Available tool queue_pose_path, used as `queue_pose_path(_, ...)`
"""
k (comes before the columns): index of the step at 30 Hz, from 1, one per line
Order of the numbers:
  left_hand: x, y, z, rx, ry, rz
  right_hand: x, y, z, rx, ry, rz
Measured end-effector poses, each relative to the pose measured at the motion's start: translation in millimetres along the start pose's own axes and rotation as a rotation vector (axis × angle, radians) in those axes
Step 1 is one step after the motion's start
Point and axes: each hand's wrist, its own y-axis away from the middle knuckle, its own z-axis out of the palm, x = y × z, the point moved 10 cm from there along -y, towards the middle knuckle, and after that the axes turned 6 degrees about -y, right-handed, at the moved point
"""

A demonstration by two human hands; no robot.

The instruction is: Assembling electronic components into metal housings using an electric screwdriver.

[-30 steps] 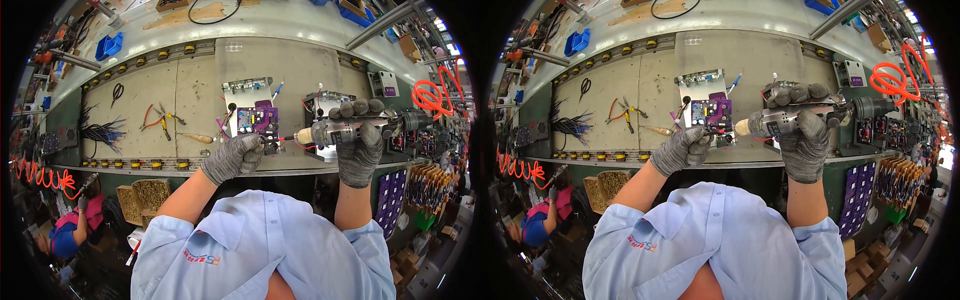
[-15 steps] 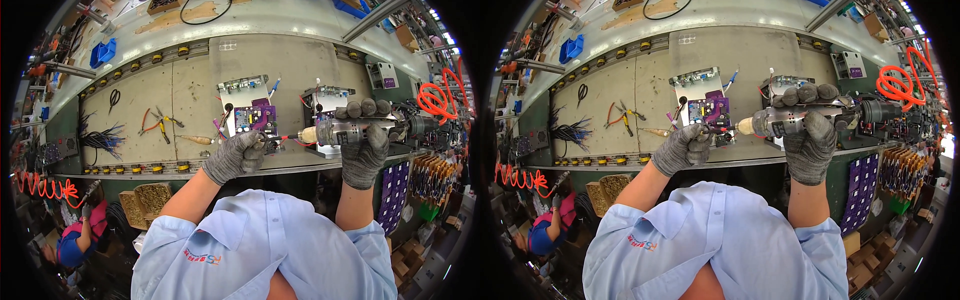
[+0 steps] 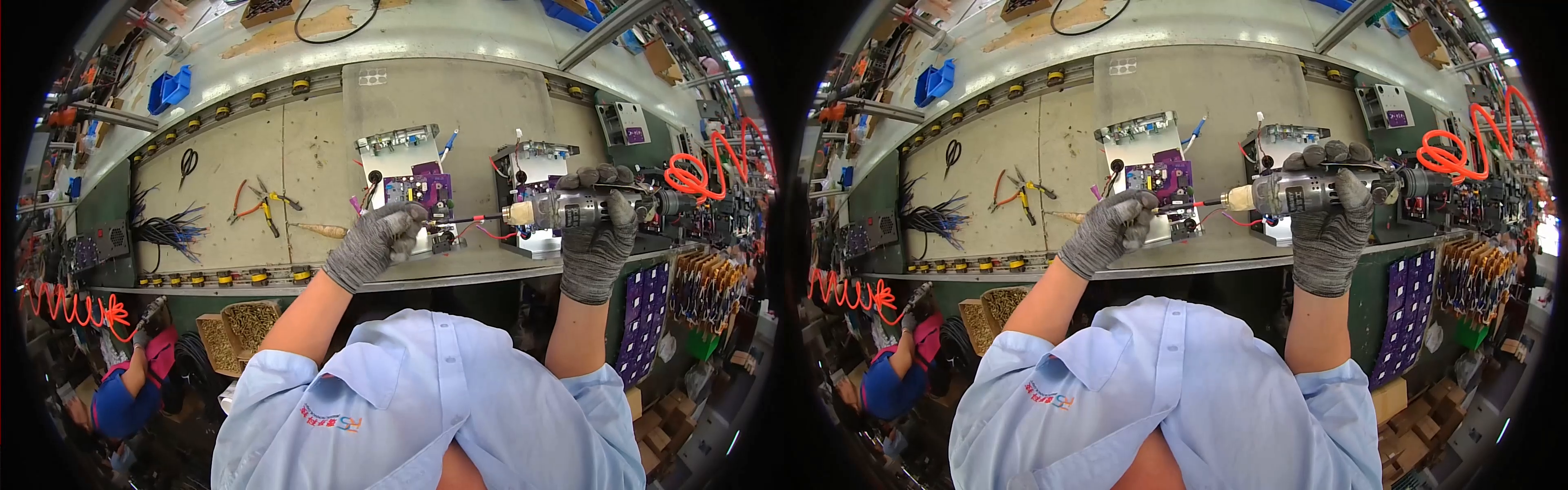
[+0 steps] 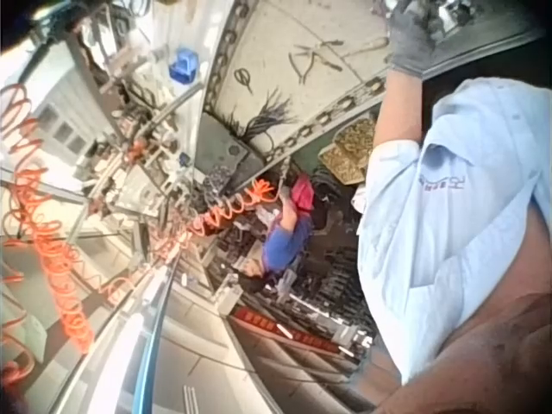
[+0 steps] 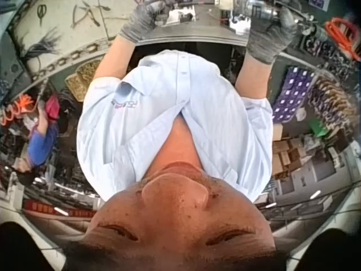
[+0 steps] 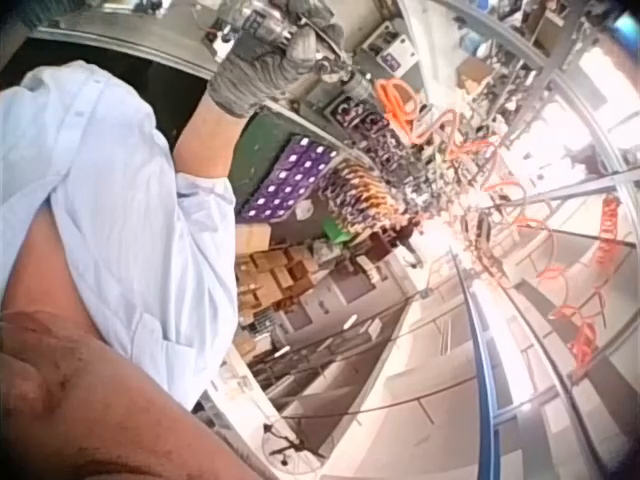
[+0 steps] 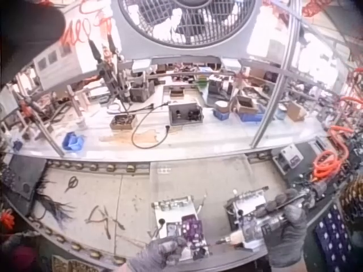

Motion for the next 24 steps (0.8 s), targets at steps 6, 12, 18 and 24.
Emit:
queue_pose_path(6, 55, 2, 9, 0.336, -1.888, 0.409, -8, 13, 1, 0.023, 0.134, -0.068)
queue_pose_path(12, 38, -19, 9, 0.311, -2.141, 0.410, 4, 19, 8, -0.002, 0.200, -0.042)
queue_pose_path(18, 29, -23, -2, 0.340, -2.138, 0.340, 6, 19, 15, -0.045, 0.320, -0.089)
queue_pose_path(24, 31, -25, -18, 0.364, -2.082, 0.359, 14, 22, 15, -0.023, 0.465, -0.172)
